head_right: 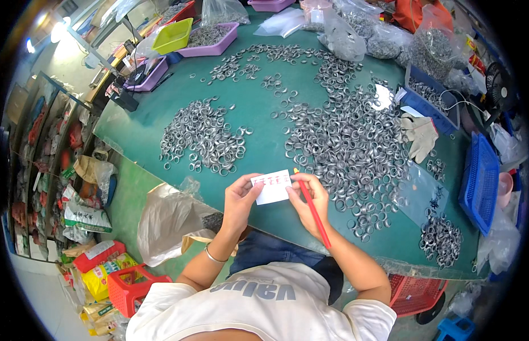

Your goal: The person sorts small metal rings on a green table by hand, placing some into a plastic bag, and writes on a small paper card with a red pen.

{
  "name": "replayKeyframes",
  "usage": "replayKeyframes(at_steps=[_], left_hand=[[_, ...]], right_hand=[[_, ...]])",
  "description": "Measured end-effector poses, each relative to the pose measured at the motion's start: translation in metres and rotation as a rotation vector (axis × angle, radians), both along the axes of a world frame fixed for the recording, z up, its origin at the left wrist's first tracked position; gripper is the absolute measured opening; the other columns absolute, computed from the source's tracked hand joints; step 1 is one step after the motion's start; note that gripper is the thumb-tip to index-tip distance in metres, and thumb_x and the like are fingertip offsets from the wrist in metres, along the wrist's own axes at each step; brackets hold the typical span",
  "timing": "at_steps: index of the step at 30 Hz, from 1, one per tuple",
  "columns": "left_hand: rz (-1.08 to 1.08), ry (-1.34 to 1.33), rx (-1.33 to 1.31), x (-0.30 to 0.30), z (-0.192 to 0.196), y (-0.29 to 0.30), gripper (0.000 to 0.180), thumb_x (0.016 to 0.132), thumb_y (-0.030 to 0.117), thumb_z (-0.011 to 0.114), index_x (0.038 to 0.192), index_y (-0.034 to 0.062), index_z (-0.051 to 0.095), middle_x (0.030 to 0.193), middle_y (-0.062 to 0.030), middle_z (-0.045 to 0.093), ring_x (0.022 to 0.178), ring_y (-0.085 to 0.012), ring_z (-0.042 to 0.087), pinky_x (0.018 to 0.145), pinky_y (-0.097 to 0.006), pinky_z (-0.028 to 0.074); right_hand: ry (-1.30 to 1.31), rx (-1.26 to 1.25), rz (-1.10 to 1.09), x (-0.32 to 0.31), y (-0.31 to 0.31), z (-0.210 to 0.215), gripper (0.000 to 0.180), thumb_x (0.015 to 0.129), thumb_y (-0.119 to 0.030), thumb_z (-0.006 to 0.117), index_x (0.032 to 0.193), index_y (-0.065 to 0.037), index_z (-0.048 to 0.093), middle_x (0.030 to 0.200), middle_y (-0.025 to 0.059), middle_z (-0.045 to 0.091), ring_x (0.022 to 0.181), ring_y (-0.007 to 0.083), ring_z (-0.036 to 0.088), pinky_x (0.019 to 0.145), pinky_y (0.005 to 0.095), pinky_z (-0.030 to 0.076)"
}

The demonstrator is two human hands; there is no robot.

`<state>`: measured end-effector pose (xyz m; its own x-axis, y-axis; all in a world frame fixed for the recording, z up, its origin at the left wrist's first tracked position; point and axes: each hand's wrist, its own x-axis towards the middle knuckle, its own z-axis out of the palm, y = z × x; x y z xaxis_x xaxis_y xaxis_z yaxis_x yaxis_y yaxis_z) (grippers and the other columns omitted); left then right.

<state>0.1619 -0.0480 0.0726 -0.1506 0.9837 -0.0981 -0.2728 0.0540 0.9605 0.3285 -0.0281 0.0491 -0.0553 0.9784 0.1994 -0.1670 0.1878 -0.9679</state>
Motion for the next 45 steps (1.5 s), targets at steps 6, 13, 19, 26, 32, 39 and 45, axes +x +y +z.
replayKeyframes(at_steps=[6,13,19,26,32,39,45], left_hand=[[-0.021,-0.030,-0.022,0.002,0.001,-0.002,0.021,0.091,0.002,0.061,0.110,-0.0067,0.061,0.098,-0.0078,0.067,0.087,-0.0102,0.063,0.078,-0.022,0.051],[-0.009,-0.009,-0.048,-0.007,-0.012,-0.008,0.019,0.089,0.001,0.063,0.107,-0.0065,0.062,0.093,-0.0070,0.068,0.082,-0.0094,0.063,0.073,-0.021,0.050],[0.030,0.023,-0.036,-0.010,-0.021,-0.017,0.031,0.087,-0.001,0.064,0.116,-0.0059,0.056,0.089,-0.0092,0.068,0.077,-0.0098,0.062,0.070,-0.022,0.050],[0.032,0.079,-0.038,-0.019,-0.031,-0.026,0.036,0.086,-0.003,0.064,0.121,-0.0038,0.053,0.087,-0.0087,0.067,0.079,-0.0105,0.063,0.072,-0.022,0.051],[0.063,0.075,-0.001,-0.021,-0.028,-0.027,0.038,0.086,-0.003,0.063,0.123,-0.0034,0.052,0.091,-0.0098,0.067,0.081,-0.0117,0.062,0.074,-0.023,0.051],[0.165,0.460,0.075,-0.036,-0.029,-0.038,0.034,0.088,-0.006,0.057,0.122,-0.0025,0.054,0.100,-0.0089,0.062,0.091,-0.0119,0.059,0.075,-0.024,0.050],[0.239,0.620,0.165,-0.026,-0.040,-0.038,0.027,0.084,-0.010,0.057,0.109,-0.0018,0.061,0.092,-0.0097,0.063,0.081,-0.0160,0.060,0.068,-0.026,0.048]], right_hand=[[-0.019,-0.021,-0.026,0.005,0.003,0.005,0.028,0.083,0.004,0.067,0.108,-0.003,0.057,0.083,-0.0014,0.060,0.076,0.0042,0.055,0.070,0.0189,0.043],[-0.054,0.015,-0.025,0.000,0.003,-0.001,0.028,0.084,0.003,0.067,0.109,-0.002,0.056,0.082,-0.0009,0.061,0.075,0.0044,0.055,0.069,0.0191,0.043],[-0.157,0.016,0.011,-0.001,0.004,-0.008,0.028,0.084,0.001,0.067,0.109,-0.003,0.057,0.081,-0.0007,0.061,0.072,0.0045,0.054,0.065,0.0199,0.044],[-0.274,0.007,0.050,-0.008,0.004,-0.008,0.028,0.084,-0.001,0.068,0.109,-0.002,0.058,0.079,-0.0002,0.060,0.069,0.0054,0.052,0.062,0.0214,0.043],[-0.354,-0.005,0.079,-0.006,0.005,-0.013,0.027,0.084,-0.001,0.067,0.110,-0.003,0.058,0.078,0.0004,0.060,0.069,0.0065,0.053,0.063,0.0225,0.044],[-0.377,0.078,-0.236,0.063,0.026,0.024,0.015,0.086,0.000,0.065,0.098,-0.003,0.057,0.080,-0.0022,0.057,0.072,0.0055,0.052,0.067,0.0219,0.043],[-0.429,0.173,-0.709,0.240,0.064,0.016,0.012,0.086,0.002,0.062,0.096,-0.003,0.058,0.086,-0.0001,0.060,0.075,0.0056,0.054,0.066,0.0205,0.043]])
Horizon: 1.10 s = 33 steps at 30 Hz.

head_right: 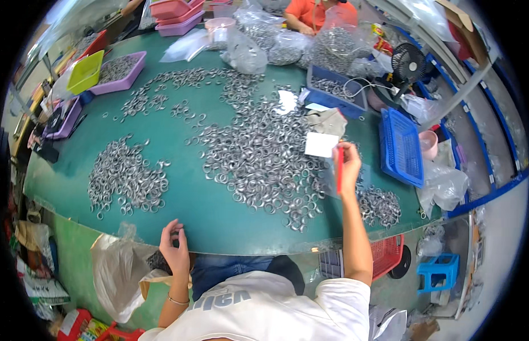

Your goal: The person sorts small metal rings on a green table by hand, placing some into a plastic bag, and writes on a small paper card with a red pen.

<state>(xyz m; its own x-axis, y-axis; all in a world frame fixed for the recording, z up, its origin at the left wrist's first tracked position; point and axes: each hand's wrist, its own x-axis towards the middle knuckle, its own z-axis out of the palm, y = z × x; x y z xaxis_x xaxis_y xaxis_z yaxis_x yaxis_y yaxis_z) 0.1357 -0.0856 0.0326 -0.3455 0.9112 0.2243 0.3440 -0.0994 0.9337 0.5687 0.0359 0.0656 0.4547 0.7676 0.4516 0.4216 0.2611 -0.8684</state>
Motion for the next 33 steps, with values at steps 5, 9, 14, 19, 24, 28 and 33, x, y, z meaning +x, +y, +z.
replayKeyframes(at_steps=[5,9,14,19,24,28,33], left_hand=[[-0.026,0.230,0.054,0.009,-0.003,0.005,0.026,0.083,-0.007,0.058,0.107,0.0009,0.063,0.091,-0.0071,0.064,0.078,-0.0159,0.058,0.063,-0.027,0.044],[0.057,0.349,0.079,0.014,-0.003,0.009,0.025,0.079,-0.008,0.060,0.102,0.0016,0.064,0.087,-0.0067,0.064,0.074,-0.0187,0.057,0.062,-0.029,0.043],[0.112,0.500,0.171,0.020,-0.006,0.013,0.022,0.077,-0.010,0.060,0.096,0.0003,0.065,0.088,-0.0129,0.063,0.075,-0.0274,0.059,0.067,-0.035,0.048],[0.142,0.557,0.184,0.023,-0.010,0.015,0.022,0.076,-0.010,0.059,0.094,0.0002,0.065,0.089,-0.0143,0.063,0.080,-0.0316,0.059,0.070,-0.039,0.047],[0.143,0.598,0.196,0.023,-0.011,0.014,0.020,0.077,-0.011,0.057,0.093,-0.0009,0.063,0.087,-0.0149,0.061,0.079,-0.0316,0.058,0.070,-0.038,0.046],[0.148,0.609,0.187,0.024,-0.012,0.014,0.019,0.077,-0.011,0.056,0.091,-0.0009,0.064,0.087,-0.0152,0.061,0.080,-0.0318,0.058,0.069,-0.038,0.046],[0.144,0.610,0.182,0.024,-0.014,0.014,0.019,0.077,-0.011,0.055,0.090,-0.0007,0.064,0.087,-0.0150,0.062,0.080,-0.0317,0.058,0.069,-0.038,0.046]], right_hand=[[-0.256,-0.127,-0.376,0.138,0.024,-0.012,0.013,0.084,-0.002,0.064,0.096,-0.001,0.059,0.073,0.0031,0.062,0.068,0.0078,0.055,0.063,0.0242,0.045],[-0.230,-0.091,-0.375,0.189,0.061,-0.036,0.013,0.083,-0.002,0.064,0.095,-0.002,0.060,0.071,0.0062,0.063,0.067,0.0095,0.056,0.064,0.0260,0.046],[-0.287,-0.126,-0.414,0.208,0.088,-0.057,0.015,0.081,0.000,0.063,0.095,-0.002,0.060,0.073,0.0069,0.063,0.068,0.0139,0.059,0.066,0.0276,0.048],[-0.564,-0.326,-0.439,0.223,0.095,-0.064,0.018,0.082,0.000,0.052,0.099,-0.002,0.057,0.084,0.0208,0.062,0.083,0.0384,0.062,0.077,0.0426,0.048],[-0.648,-0.469,-0.449,0.239,0.089,-0.059,0.017,0.090,-0.009,0.052,0.105,-0.002,0.054,0.097,0.0263,0.063,0.096,0.0448,0.059,0.080,0.0512,0.046],[-0.664,-0.600,-0.480,0.235,0.083,-0.045,0.018,0.093,-0.017,0.051,0.100,-0.002,0.058,0.090,0.0265,0.064,0.090,0.0468,0.061,0.076,0.0513,0.049],[-0.946,-0.817,-0.534,0.219,0.084,-0.037,0.017,0.091,-0.015,0.053,0.099,-0.003,0.063,0.091,0.0223,0.067,0.086,0.0386,0.067,0.073,0.0464,0.054]])
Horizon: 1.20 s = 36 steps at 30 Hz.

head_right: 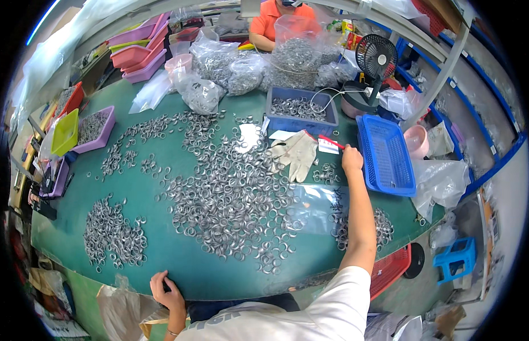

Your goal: The person sorts small metal rings on a green table by hand, placing some into a plastic bag, and writes on a small paper card with a red pen.

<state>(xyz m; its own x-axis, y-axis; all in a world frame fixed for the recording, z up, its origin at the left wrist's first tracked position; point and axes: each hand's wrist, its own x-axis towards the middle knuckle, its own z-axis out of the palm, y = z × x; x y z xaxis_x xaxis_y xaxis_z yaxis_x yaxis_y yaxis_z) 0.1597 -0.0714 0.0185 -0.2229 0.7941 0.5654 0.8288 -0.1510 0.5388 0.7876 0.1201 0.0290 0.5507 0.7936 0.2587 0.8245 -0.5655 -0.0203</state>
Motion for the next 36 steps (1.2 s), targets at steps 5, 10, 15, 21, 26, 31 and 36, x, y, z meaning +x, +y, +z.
replayKeyframes(at_steps=[5,10,15,21,26,31,36], left_hand=[[0.008,0.017,-0.009,0.000,0.000,0.000,0.019,0.077,-0.011,0.055,0.090,-0.0004,0.064,0.088,-0.0150,0.062,0.080,-0.0315,0.058,0.069,-0.038,0.046],[0.007,0.011,-0.005,-0.002,-0.002,0.000,0.019,0.077,-0.011,0.055,0.089,-0.0005,0.064,0.088,-0.0152,0.062,0.080,-0.0318,0.058,0.070,-0.039,0.046],[0.001,0.006,0.022,-0.003,0.000,-0.001,0.018,0.077,-0.010,0.055,0.089,-0.0002,0.064,0.087,-0.0153,0.062,0.080,-0.0323,0.058,0.070,-0.040,0.046],[-0.007,-0.015,0.028,0.002,0.004,-0.001,0.019,0.075,-0.010,0.055,0.088,0.0002,0.064,0.087,-0.0159,0.061,0.080,-0.0333,0.058,0.073,-0.040,0.046],[0.007,-0.024,0.023,0.005,0.003,-0.002,0.019,0.075,-0.010,0.055,0.088,0.0003,0.065,0.087,-0.0156,0.062,0.080,-0.0334,0.059,0.074,-0.041,0.046],[0.038,-0.033,0.062,-0.002,0.005,-0.004,0.020,0.073,-0.009,0.055,0.086,0.0015,0.066,0.087,-0.0154,0.063,0.083,-0.0331,0.061,0.075,-0.040,0.049],[0.046,-0.067,0.037,0.000,0.003,0.002,0.022,0.072,-0.004,0.062,0.090,0.0073,0.069,0.090,-0.0134,0.064,0.084,-0.0309,0.063,0.074,-0.038,0.051]], right_hand=[[-0.187,-0.175,-0.008,-0.017,0.001,0.007,0.015,0.085,-0.009,0.056,0.090,-0.007,0.069,0.090,0.0138,0.071,0.085,0.0293,0.070,0.071,0.0396,0.057],[-0.206,-0.214,0.035,-0.029,-0.004,0.020,0.015,0.084,-0.007,0.055,0.083,-0.005,0.070,0.087,0.0150,0.070,0.082,0.0311,0.070,0.070,0.0406,0.057],[-0.207,-0.198,0.097,-0.027,-0.011,0.019,0.015,0.083,-0.007,0.056,0.083,-0.005,0.071,0.087,0.0150,0.070,0.083,0.0311,0.070,0.070,0.0399,0.057],[-0.203,-0.244,0.081,-0.026,-0.021,0.021,0.015,0.082,-0.005,0.058,0.083,-0.005,0.072,0.089,0.0159,0.070,0.085,0.0304,0.070,0.072,0.0381,0.058],[-0.173,-0.308,0.022,-0.023,-0.019,0.021,0.014,0.080,-0.006,0.063,0.092,-0.008,0.072,0.102,0.0141,0.069,0.095,0.0287,0.068,0.077,0.0374,0.057],[-0.271,-0.071,0.208,-0.057,-0.001,0.025,0.015,0.086,-0.008,0.053,0.094,-0.006,0.065,0.093,0.0144,0.066,0.086,0.0294,0.068,0.070,0.0398,0.056],[0.169,0.326,0.721,-0.170,-0.011,0.069,0.011,0.084,-0.004,0.056,0.093,0.001,0.061,0.089,0.0187,0.062,0.083,0.0388,0.060,0.072,0.0459,0.048]])
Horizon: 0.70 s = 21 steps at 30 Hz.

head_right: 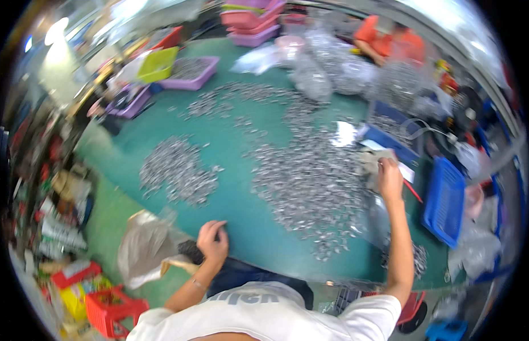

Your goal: The person sorts small metal rings on a green table by hand, placing some into a plastic bag, and writes on a small paper card with a red pen.

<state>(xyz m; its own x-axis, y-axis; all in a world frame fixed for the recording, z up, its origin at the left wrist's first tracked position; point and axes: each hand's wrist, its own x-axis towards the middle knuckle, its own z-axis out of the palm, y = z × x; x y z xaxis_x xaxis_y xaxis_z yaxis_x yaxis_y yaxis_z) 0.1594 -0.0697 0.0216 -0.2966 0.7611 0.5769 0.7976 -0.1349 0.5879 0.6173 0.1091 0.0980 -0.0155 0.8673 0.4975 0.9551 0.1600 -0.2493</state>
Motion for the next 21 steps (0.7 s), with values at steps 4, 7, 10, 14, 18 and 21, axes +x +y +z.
replayKeyframes(at_steps=[4,7,10,14,18,21], left_hand=[[-0.107,-0.402,-0.049,-0.024,0.013,-0.004,0.026,0.075,-0.008,0.060,0.096,0.0057,0.067,0.102,-0.0142,0.061,0.096,-0.0304,0.059,0.079,-0.037,0.050],[0.008,-0.073,0.072,-0.087,0.033,0.013,0.032,0.078,-0.005,0.059,0.109,0.0057,0.062,0.112,-0.0159,0.057,0.112,-0.0339,0.051,0.100,-0.042,0.038],[0.241,0.090,0.092,-0.174,0.032,0.051,0.046,0.083,0.006,0.062,0.127,0.0003,0.050,0.132,-0.0225,0.047,0.126,-0.0397,0.040,0.107,-0.046,0.031],[0.472,0.123,-0.053,-0.280,0.002,0.101,0.050,0.091,0.024,0.056,0.133,-0.0022,0.044,0.140,-0.0244,0.040,0.131,-0.0415,0.035,0.110,-0.047,0.028],[0.458,0.021,-0.254,-0.316,-0.026,0.121,0.052,0.095,0.030,0.050,0.135,-0.0016,0.042,0.141,-0.0231,0.040,0.133,-0.0390,0.034,0.111,-0.046,0.026],[0.322,-0.007,-0.316,-0.301,-0.019,0.122,0.053,0.096,0.031,0.048,0.137,-0.0014,0.040,0.141,-0.0227,0.041,0.133,-0.0366,0.035,0.111,-0.046,0.027]], right_hand=[[0.084,0.025,0.435,-0.130,-0.011,0.021,0.012,0.084,0.001,0.055,0.094,0.001,0.061,0.090,0.0193,0.060,0.084,0.0396,0.058,0.074,0.0444,0.048],[0.098,-0.066,0.721,-0.230,-0.025,0.015,0.020,0.084,-0.005,0.060,0.104,-0.001,0.060,0.104,0.0175,0.059,0.096,0.0373,0.057,0.083,0.0423,0.048],[0.090,-0.202,0.921,-0.307,-0.025,-0.006,0.038,0.086,-0.016,0.063,0.121,-0.003,0.054,0.122,0.0176,0.053,0.114,0.0363,0.051,0.096,0.0418,0.043],[0.255,-0.307,0.935,-0.386,0.013,-0.045,0.048,0.092,-0.027,0.056,0.132,-0.002,0.044,0.134,0.0192,0.047,0.125,0.0361,0.044,0.104,0.0428,0.036],[0.389,-0.323,0.848,-0.445,0.064,-0.068,0.054,0.095,-0.036,0.049,0.136,-0.003,0.043,0.141,0.0195,0.042,0.131,0.0354,0.039,0.108,0.0426,0.032],[0.406,-0.344,0.857,-0.480,0.100,-0.071,0.053,0.095,-0.039,0.049,0.136,-0.005,0.046,0.142,0.0191,0.043,0.134,0.0345,0.036,0.110,0.0423,0.030]])
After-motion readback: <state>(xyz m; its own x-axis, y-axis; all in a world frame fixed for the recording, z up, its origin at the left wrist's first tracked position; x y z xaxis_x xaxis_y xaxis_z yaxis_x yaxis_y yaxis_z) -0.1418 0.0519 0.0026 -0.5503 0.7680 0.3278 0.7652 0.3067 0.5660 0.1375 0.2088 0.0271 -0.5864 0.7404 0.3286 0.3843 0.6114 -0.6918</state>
